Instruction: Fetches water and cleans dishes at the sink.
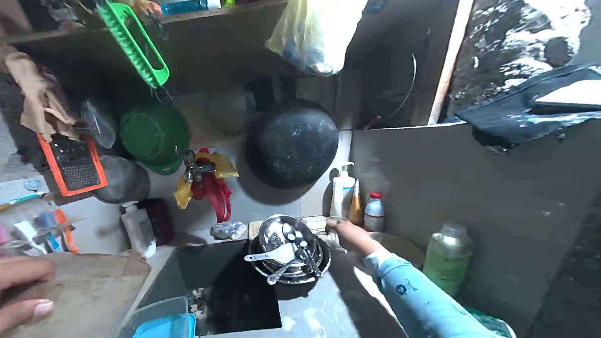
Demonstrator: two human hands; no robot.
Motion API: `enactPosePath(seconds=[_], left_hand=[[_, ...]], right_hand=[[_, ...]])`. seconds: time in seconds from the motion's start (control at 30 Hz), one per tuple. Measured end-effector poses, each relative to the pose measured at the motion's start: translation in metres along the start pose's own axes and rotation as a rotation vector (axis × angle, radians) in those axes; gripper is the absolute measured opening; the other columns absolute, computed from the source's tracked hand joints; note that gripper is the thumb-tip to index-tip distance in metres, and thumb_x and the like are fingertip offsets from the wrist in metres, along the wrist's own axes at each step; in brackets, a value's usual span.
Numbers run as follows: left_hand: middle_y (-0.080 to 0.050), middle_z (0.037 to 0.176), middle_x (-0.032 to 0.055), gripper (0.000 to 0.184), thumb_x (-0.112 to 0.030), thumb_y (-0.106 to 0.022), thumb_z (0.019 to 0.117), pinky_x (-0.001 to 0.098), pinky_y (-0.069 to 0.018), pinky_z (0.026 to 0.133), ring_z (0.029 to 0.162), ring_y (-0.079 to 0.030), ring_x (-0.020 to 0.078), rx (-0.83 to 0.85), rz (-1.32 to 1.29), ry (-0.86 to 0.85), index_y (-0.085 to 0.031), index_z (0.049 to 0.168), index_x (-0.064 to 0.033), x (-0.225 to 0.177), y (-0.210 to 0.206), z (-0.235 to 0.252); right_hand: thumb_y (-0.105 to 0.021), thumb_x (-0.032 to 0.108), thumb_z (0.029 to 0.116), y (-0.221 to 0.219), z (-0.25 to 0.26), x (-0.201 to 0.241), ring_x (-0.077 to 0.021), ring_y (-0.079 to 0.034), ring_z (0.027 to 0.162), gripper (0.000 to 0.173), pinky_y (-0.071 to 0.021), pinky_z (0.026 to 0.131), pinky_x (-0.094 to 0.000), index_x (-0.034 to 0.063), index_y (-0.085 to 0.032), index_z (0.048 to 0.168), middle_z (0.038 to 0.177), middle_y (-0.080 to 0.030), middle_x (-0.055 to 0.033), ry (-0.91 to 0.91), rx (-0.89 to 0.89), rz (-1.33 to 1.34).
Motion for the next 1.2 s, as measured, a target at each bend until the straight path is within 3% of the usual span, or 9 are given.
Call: enactPosePath(seconds=[0.1, 0.27, 0.37, 0.53, 0.7, 0.83, 0.97, 1.07, 1.2], left_hand=[[-0.066, 0.093, 0.0226, 0.021, -0.01, -0.068, 0.0981, 0.0431, -0.0515, 0.08, 0.086, -0.065, 0.0298, 0.031, -0.03, 0.002, -0.065, 0.101, 0.0104, -0.004, 0.0, 0.003], [-0.066, 0.095, 0.0208, 0.024, -0.016, -0.069, 0.0986, 0.044, -0.0518, 0.082, 0.087, -0.065, 0.0291, 0.09, -0.038, -0.053, -0.066, 0.103, 0.0082, 0.001, -0.005, 0.012], [-0.067, 0.097, 0.0206, 0.025, -0.017, -0.069, 0.099, 0.0442, -0.0522, 0.084, 0.089, -0.066, 0.0293, 0.1, -0.033, -0.038, -0.067, 0.105, 0.0075, 0.0, -0.007, 0.011], [-0.067, 0.102, 0.0221, 0.031, -0.023, -0.068, 0.1, 0.0511, -0.0509, 0.087, 0.093, -0.066, 0.0341, 0.153, -0.012, 0.008, -0.067, 0.11, 0.006, 0.011, -0.017, 0.011], [-0.069, 0.088, 0.0012, 0.012, -0.025, -0.078, 0.0913, 0.0462, -0.0549, 0.073, 0.08, -0.066, 0.0185, -0.045, 0.035, 0.068, -0.074, 0.098, -0.0156, 0.028, -0.018, 0.02], [-0.07, 0.09, -0.0023, 0.01, -0.029, -0.076, 0.0935, 0.0479, -0.0558, 0.078, 0.085, -0.067, 0.0175, 0.02, 0.155, 0.068, -0.074, 0.1, -0.0211, 0.018, -0.018, 0.044], [-0.071, 0.098, 0.0029, 0.015, -0.028, -0.073, 0.0958, 0.0509, -0.0551, 0.084, 0.093, -0.068, 0.023, 0.101, 0.244, 0.078, -0.073, 0.107, -0.0183, -0.002, -0.02, 0.08], [-0.071, 0.108, 0.0099, 0.022, -0.025, -0.07, 0.0981, 0.0551, -0.0525, 0.091, 0.103, -0.067, 0.0299, 0.165, 0.297, 0.089, -0.072, 0.117, -0.0144, -0.018, -0.02, 0.106], [-0.07, 0.109, 0.0116, 0.023, -0.024, -0.069, 0.0979, 0.056, -0.052, 0.091, 0.105, -0.066, 0.0317, 0.19, 0.362, 0.102, -0.071, 0.118, -0.0126, -0.029, -0.023, 0.134]], right_hand=[[-0.066, -0.004, 0.0878, -0.012, 0.003, -0.003, -0.0402, -0.061, 0.121, 0.034, -0.0521, 0.096, -0.0608, 0.0148, -0.073, 0.115, 0.122, -0.067, -0.0174, 0.011, 0.018, 0.027], [-0.069, 0.002, 0.0898, -0.001, 0.008, -0.009, -0.0432, -0.069, 0.105, 0.047, -0.055, 0.085, -0.0638, 0.018, -0.059, 0.133, 0.111, -0.071, -0.02, -0.054, -0.056, 0.069], [-0.068, 0.004, 0.091, 0.002, 0.008, -0.017, -0.0451, -0.067, 0.11, 0.05, -0.0533, 0.087, -0.0657, 0.0213, -0.06, 0.137, 0.116, -0.071, -0.0208, -0.133, -0.074, 0.081], [-0.065, 0.005, 0.0946, 0.012, 0.004, -0.025, -0.0451, -0.064, 0.116, 0.016, -0.0508, 0.093, -0.0673, 0.0065, -0.075, 0.107, 0.118, -0.07, -0.0227, -0.205, -0.086, 0.101], [-0.069, 0.004, 0.0929, 0.082, -0.001, -0.014, -0.0573, -0.064, 0.104, 0.017, -0.0489, 0.079, -0.0774, 0.0016, -0.072, 0.109, 0.113, -0.067, -0.0324, -0.159, -0.403, 0.171], [-0.065, 0.003, 0.0964, 0.16, -0.012, 0.057, -0.0588, -0.06, 0.11, 0.02, -0.0444, 0.081, -0.0808, 0.0051, -0.073, 0.114, 0.12, -0.066, -0.0312, 0.007, -0.531, 0.271], [-0.065, 0.007, 0.0974, 0.187, -0.021, 0.161, -0.0432, -0.069, 0.102, 0.019, -0.0507, 0.087, -0.0708, 0.009, -0.074, 0.113, 0.108, -0.073, -0.0208, 0.26, -0.469, 0.528], [-0.065, 0.007, 0.0964, 0.16, -0.029, 0.251, -0.033, -0.072, 0.089, 0.022, -0.0574, 0.079, -0.0603, 0.0113, -0.073, 0.116, 0.102, -0.074, -0.0149, 0.365, -0.24, 0.718], [-0.067, 0.013, 0.0954, 0.072, -0.021, 0.348, -0.0376, -0.069, 0.101, 0.021, -0.0534, 0.087, -0.0652, 0.0103, -0.073, 0.115, 0.107, -0.073, -0.0174, 0.419, 0.049, 0.74]])
Point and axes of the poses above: each hand's wrist, its own z-axis towards the middle knuckle, its own y-axis out of the back of the hand, x = y × z, the point moved 10 cm from there along z, towards the middle knuckle
